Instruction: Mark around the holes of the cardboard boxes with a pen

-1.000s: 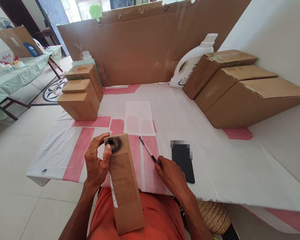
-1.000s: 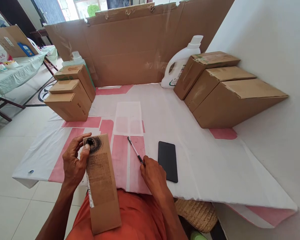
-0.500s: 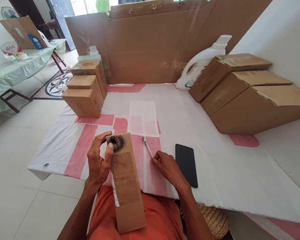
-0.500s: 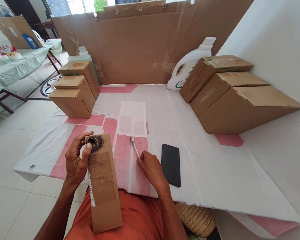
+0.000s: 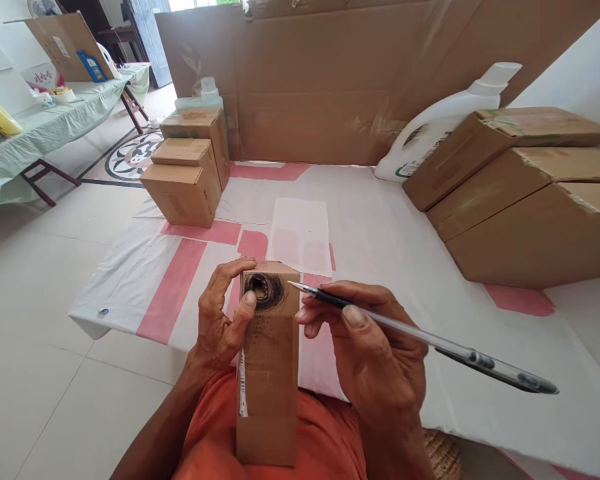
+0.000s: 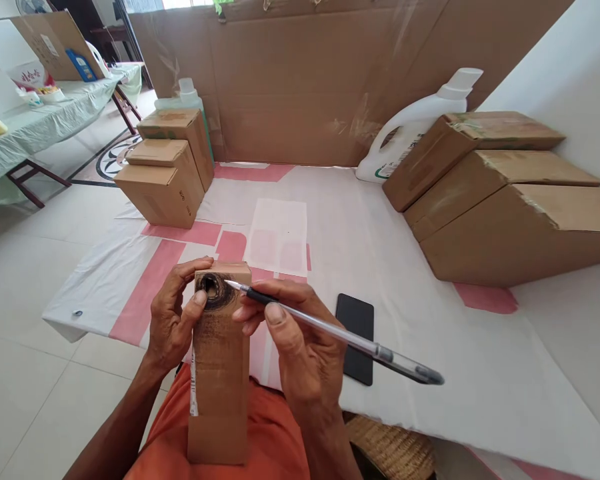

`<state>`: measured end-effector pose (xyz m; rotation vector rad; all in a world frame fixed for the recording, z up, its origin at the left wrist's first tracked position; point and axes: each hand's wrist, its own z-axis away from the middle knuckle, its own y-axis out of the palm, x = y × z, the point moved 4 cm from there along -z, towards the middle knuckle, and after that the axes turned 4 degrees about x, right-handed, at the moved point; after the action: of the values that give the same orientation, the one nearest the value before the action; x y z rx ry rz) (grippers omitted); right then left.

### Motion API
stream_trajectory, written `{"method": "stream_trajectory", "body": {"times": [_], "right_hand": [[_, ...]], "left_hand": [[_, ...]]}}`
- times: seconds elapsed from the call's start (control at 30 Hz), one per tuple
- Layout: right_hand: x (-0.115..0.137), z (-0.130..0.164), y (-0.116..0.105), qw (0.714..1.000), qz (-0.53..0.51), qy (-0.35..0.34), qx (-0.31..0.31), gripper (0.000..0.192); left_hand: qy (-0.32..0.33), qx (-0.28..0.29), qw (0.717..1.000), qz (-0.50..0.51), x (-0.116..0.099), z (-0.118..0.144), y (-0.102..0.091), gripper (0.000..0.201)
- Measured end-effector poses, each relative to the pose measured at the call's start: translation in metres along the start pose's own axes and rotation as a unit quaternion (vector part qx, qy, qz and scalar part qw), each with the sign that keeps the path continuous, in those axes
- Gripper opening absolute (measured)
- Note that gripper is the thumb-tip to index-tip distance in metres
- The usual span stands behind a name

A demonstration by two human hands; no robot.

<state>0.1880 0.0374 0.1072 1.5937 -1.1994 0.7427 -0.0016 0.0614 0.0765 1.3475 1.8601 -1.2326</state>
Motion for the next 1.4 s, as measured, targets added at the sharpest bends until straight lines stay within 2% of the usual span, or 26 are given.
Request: {"method": "stream_trajectory", "body": {"times": [0.23, 0.6, 0.73, 1.03, 1.4], "right_hand": [[-0.014, 0.005, 0.001, 1.000, 0.024, 0.007, -0.009, 0.012], [-0.011, 0.011, 0.007, 0.998, 0.064, 0.003, -0.025, 0.008], [-0.007, 0.011, 0.011, 0.996, 0.089, -0.018, 0.003, 0.013], [-0.014, 0.010, 0.011, 0.983, 0.174, -0.026, 0.053, 0.023], [-0.008, 0.008, 0.012, 0.958, 0.269, -0.020, 0.102, 0.016]], "left_hand": [[0.048, 0.049, 0.997, 0.031, -0.006, 0.000, 0.003, 0.050], [0.053, 0.053, 0.996, 0.038, -0.007, 0.003, 0.002, 0.055], [0.070, 0.055, 0.995, 0.047, -0.008, 0.003, 0.003, 0.058], [0.076, 0.059, 0.994, 0.045, -0.009, 0.003, 0.005, 0.063], [0.076, 0.060, 0.995, 0.032, -0.008, 0.002, 0.005, 0.064]]}}
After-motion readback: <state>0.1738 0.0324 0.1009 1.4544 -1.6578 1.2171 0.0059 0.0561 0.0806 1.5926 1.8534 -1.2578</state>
